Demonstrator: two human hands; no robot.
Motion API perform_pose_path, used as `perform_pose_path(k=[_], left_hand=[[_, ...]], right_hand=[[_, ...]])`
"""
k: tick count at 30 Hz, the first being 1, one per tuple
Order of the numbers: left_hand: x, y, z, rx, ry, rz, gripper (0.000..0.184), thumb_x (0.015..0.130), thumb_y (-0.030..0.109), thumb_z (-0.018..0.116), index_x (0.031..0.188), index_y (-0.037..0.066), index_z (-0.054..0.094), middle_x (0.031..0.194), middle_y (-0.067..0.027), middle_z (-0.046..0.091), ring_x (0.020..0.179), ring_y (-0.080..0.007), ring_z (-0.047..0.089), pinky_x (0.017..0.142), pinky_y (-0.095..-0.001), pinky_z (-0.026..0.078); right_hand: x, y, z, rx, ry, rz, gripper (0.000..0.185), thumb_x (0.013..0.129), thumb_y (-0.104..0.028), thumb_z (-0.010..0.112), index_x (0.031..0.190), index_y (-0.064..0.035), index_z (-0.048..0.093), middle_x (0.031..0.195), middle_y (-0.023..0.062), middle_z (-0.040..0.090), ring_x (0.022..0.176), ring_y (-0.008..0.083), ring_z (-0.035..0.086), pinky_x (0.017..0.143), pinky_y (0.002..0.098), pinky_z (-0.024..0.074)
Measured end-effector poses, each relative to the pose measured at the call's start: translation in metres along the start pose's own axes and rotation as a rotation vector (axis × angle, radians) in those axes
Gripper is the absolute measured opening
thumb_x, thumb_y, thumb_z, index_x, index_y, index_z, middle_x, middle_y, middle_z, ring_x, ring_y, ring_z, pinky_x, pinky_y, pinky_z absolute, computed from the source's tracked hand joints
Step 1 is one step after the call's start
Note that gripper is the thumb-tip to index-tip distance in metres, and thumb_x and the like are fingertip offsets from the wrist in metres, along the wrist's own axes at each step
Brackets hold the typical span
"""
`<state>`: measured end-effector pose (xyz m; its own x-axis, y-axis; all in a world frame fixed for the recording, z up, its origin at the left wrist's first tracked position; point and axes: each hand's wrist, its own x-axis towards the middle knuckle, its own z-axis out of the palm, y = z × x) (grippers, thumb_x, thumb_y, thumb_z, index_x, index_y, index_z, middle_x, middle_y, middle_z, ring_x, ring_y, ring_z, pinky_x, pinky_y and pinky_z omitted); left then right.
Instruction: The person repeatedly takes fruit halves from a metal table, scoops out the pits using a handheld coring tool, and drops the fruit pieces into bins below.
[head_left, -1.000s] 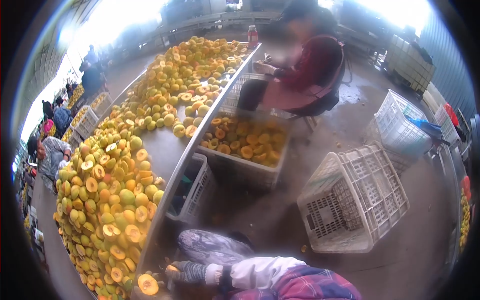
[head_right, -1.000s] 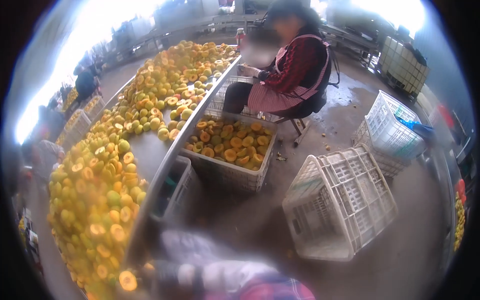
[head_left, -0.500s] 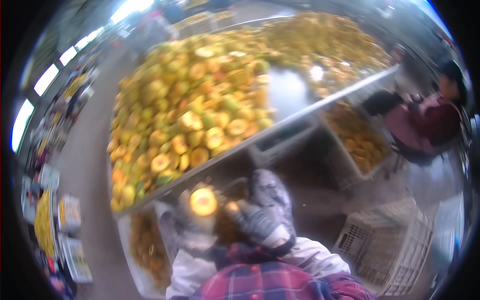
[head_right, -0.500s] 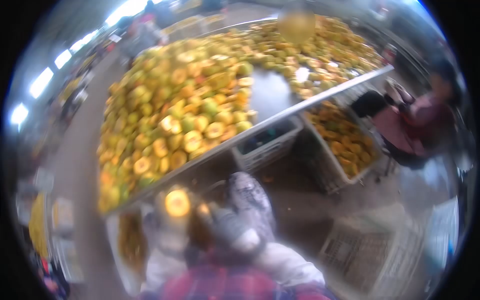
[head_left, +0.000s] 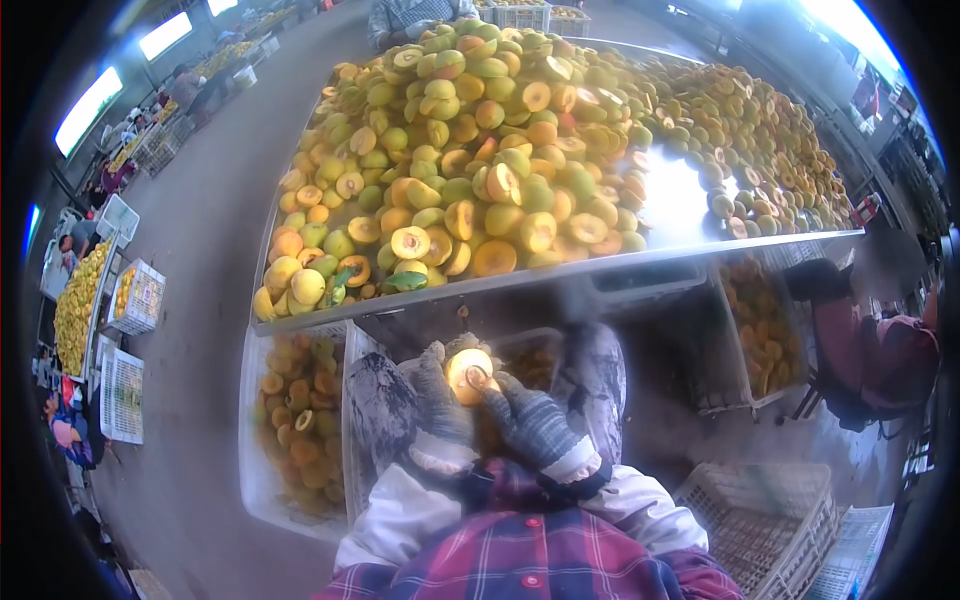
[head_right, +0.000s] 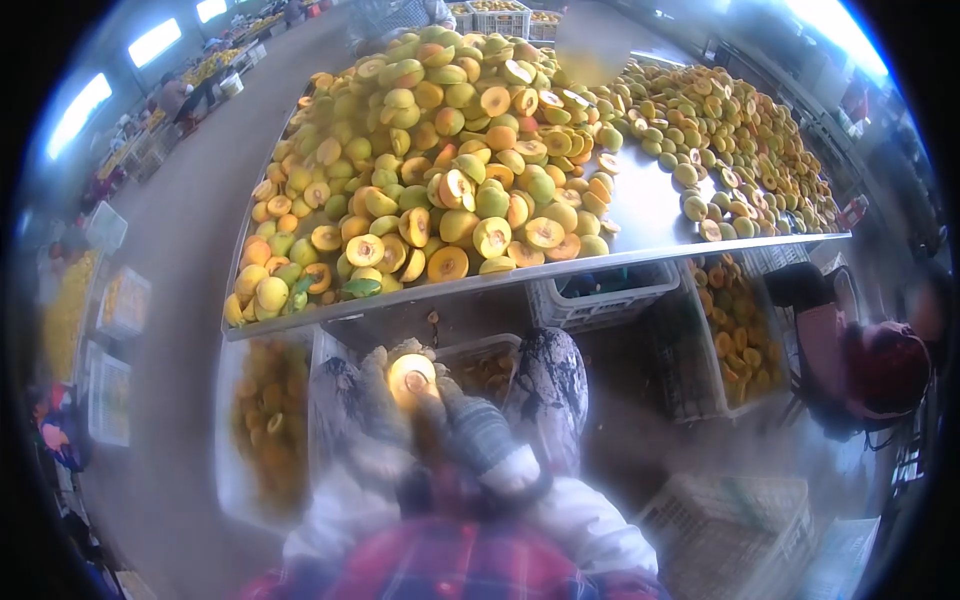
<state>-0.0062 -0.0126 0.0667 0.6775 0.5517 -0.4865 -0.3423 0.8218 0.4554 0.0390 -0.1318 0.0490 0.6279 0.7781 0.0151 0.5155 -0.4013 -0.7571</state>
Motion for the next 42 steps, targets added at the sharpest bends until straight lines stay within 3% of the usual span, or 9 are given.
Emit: perform_pose_path(k=[6, 11, 17, 27, 30, 32, 33, 37, 42], left_hand=[[0.002, -0.022, -0.003, 0.574, 0.014, 0.344, 0.040, 0.094, 0.034, 0.048, 0.108, -0.001, 0.061, 0.094, -0.0147, 0.064, 0.081, -0.0254, 0.062, 0.071, -0.0362, 0.054], [0.004, -0.069, 0.031, 0.601, 0.244, 1.511, 0.032, 0.090, 0.016, 0.058, 0.110, -0.007, 0.060, 0.090, -0.0210, 0.062, 0.073, -0.0257, 0.063, 0.062, -0.0334, 0.057], [-0.011, -0.019, 0.019, 0.395, 0.297, 0.183, 0.034, 0.093, 0.031, 0.052, 0.100, 0.001, 0.065, 0.093, -0.0113, 0.065, 0.082, -0.0217, 0.063, 0.069, -0.0300, 0.054], [0.054, -0.019, -0.054, 0.489, 0.018, -0.132, 0.033, 0.093, 0.030, 0.054, 0.106, 0.003, 0.065, 0.091, -0.0100, 0.065, 0.078, -0.0184, 0.063, 0.073, -0.0281, 0.052], [0.071, -0.004, -0.071, 1.644, -0.662, 0.830, 0.035, 0.093, 0.031, 0.058, 0.111, 0.002, 0.062, 0.092, -0.0091, 0.065, 0.083, -0.0163, 0.063, 0.076, -0.0269, 0.052], [0.043, 0.010, -0.001, 0.801, -0.226, -0.287, 0.040, 0.095, 0.036, 0.051, 0.098, 0.000, 0.066, 0.082, -0.0094, 0.066, 0.078, -0.0186, 0.064, 0.070, -0.0282, 0.052], [0.034, 0.000, 0.007, 0.794, -0.228, -0.279, 0.040, 0.095, 0.036, 0.051, 0.098, 0.000, 0.066, 0.082, -0.0094, 0.066, 0.078, -0.0186, 0.064, 0.070, -0.0282, 0.052], [0.015, -0.029, 0.024, 0.999, -0.028, 0.848, 0.031, 0.095, 0.028, 0.058, 0.107, 0.000, 0.063, 0.088, -0.0116, 0.065, 0.083, -0.0205, 0.064, 0.075, -0.0296, 0.053], [0.020, 0.018, 0.020, 0.650, -0.056, 0.002, 0.038, 0.099, 0.036, 0.050, 0.100, 0.001, 0.065, 0.075, -0.0105, 0.066, 0.065, -0.0232, 0.065, 0.063, -0.0331, 0.054]], right_hand=[[0.001, -0.013, -0.003, -0.166, -0.003, -0.163, 0.048, 0.083, -0.012, 0.058, 0.129, -0.0037, 0.045, 0.099, 0.0255, 0.060, 0.072, 0.0430, 0.062, 0.064, 0.0500, 0.0504], [0.002, -0.012, -0.011, -0.108, -0.072, -0.055, 0.040, 0.080, -0.014, 0.059, 0.118, -0.0022, 0.049, 0.096, 0.0250, 0.060, 0.073, 0.0430, 0.062, 0.064, 0.0518, 0.0500], [-0.003, 0.041, 0.015, -0.258, -0.079, -0.121, 0.039, 0.080, -0.023, 0.060, 0.111, -0.0009, 0.051, 0.090, 0.0248, 0.059, 0.073, 0.0417, 0.063, 0.064, 0.0520, 0.0499], [0.003, 0.003, -0.059, 0.119, -0.417, 0.083, 0.049, 0.095, -0.042, 0.051, 0.121, -0.0008, 0.055, 0.093, 0.0128, 0.065, 0.087, 0.0261, 0.063, 0.082, 0.0363, 0.0495], [0.006, 0.009, -0.057, 0.665, -0.384, 0.253, 0.042, 0.099, -0.040, 0.049, 0.114, -0.0024, 0.059, 0.089, 0.0133, 0.067, 0.089, 0.0239, 0.064, 0.082, 0.0334, 0.0491], [0.006, -0.003, -0.068, 0.853, -0.405, 0.321, 0.044, 0.099, -0.042, 0.049, 0.117, -0.0031, 0.059, 0.090, 0.0099, 0.067, 0.091, 0.0189, 0.062, 0.083, 0.0295, 0.0482], [0.009, -0.008, -0.072, 1.037, -0.426, 0.383, 0.047, 0.099, -0.044, 0.049, 0.120, -0.0038, 0.059, 0.090, 0.0066, 0.067, 0.093, 0.0139, 0.061, 0.084, 0.0256, 0.0473], [0.018, 0.015, 0.000, 1.725, -0.233, 0.681, 0.031, 0.100, -0.034, 0.053, 0.118, -0.0095, 0.060, 0.082, -0.0005, 0.062, 0.068, 0.0052, 0.055, 0.055, 0.0178, 0.0423], [0.002, -0.009, -0.014, 1.755, -0.359, 0.513, 0.026, 0.102, -0.027, 0.048, 0.117, -0.0077, 0.059, 0.081, -0.0029, 0.059, 0.060, 0.0055, 0.051, 0.049, 0.0191, 0.0402]])
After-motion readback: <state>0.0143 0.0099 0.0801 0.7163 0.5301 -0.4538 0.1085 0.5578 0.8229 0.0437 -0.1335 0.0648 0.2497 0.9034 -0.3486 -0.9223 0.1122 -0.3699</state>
